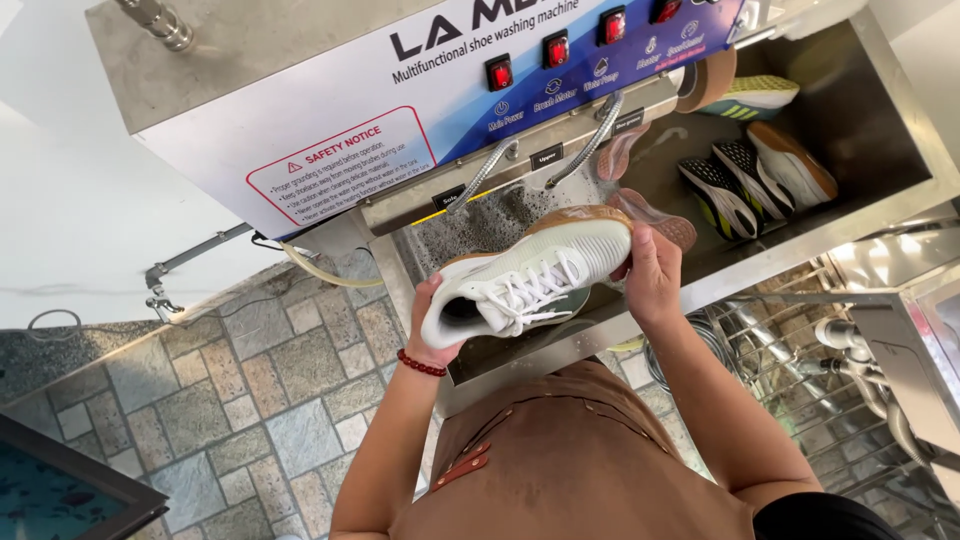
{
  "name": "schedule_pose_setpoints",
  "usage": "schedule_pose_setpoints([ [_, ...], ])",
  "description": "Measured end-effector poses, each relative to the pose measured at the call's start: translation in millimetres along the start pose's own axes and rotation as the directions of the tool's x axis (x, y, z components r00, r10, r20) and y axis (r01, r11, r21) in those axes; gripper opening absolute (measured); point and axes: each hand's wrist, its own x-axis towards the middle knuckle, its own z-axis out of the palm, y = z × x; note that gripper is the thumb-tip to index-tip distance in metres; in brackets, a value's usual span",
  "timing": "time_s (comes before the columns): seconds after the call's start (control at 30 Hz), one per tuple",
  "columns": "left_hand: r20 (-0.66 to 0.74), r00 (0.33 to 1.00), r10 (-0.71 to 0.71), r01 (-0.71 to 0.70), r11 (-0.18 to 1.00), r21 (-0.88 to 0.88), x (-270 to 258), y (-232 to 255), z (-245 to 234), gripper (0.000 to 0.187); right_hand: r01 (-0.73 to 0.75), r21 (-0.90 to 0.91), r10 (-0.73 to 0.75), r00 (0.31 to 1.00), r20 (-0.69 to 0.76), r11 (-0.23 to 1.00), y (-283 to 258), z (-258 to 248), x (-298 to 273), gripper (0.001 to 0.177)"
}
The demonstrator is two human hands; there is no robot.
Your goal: Washing and rinsing white sneakers using a specialized shoe washing machine and a sink.
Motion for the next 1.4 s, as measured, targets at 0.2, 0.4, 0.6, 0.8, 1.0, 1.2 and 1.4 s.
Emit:
schedule_pose_setpoints([
  [0.2, -0.071, 0.990, -0.119, 0.109, 0.986, -0.129, -17.3, 9.1, -8.4, 0.073, -0.040, 0.073, 0.037, 0.998, 0.055, 0.997, 11.3, 3.2, -6.6, 0.047],
  [0.4, -0.125, 0.945, -0.301, 0.285, 0.950, -0.129, -23.0, 12.4, 6.5, 0.080, -0.039, 0.117, 0.030, 0.997, 0.077, 0.992, -25.8, 45.9, -10.9, 0.074],
  [0.6, -0.144, 0.924, -0.354, 0.330, 0.929, -0.166, -29.1, 16.5, 17.8, 0.079, -0.034, 0.221, -0.010, 0.980, 0.198, 0.975, -44.8, 49.2, -19.6, 0.094],
  [0.8, -0.080, 0.902, -0.423, 0.403, 0.895, -0.191, -19.5, 19.7, 19.7, 0.086, -0.175, 0.348, 0.139, 0.982, 0.125, 0.921, -54.1, 37.7, -33.2, 0.092],
  [1.0, 0.001, 0.907, -0.421, 0.409, 0.880, -0.241, -7.0, 13.8, 56.0, 0.070, -0.129, 0.453, 0.083, 0.989, 0.120, 0.882, -47.4, -7.6, -34.6, 0.083],
  [1.2, -0.031, 0.938, -0.344, 0.331, 0.921, -0.206, 16.7, -32.0, 76.4, 0.073, -0.021, 0.469, -0.063, 0.985, 0.162, 0.883, -53.7, -62.7, -15.1, 0.098],
  [1.4, -0.079, 0.947, -0.311, 0.287, 0.930, -0.228, 44.5, -110.7, 86.5, 0.082, -0.248, 0.662, 0.008, 0.939, 0.344, 0.707, -27.7, -110.0, 29.4, 0.129],
])
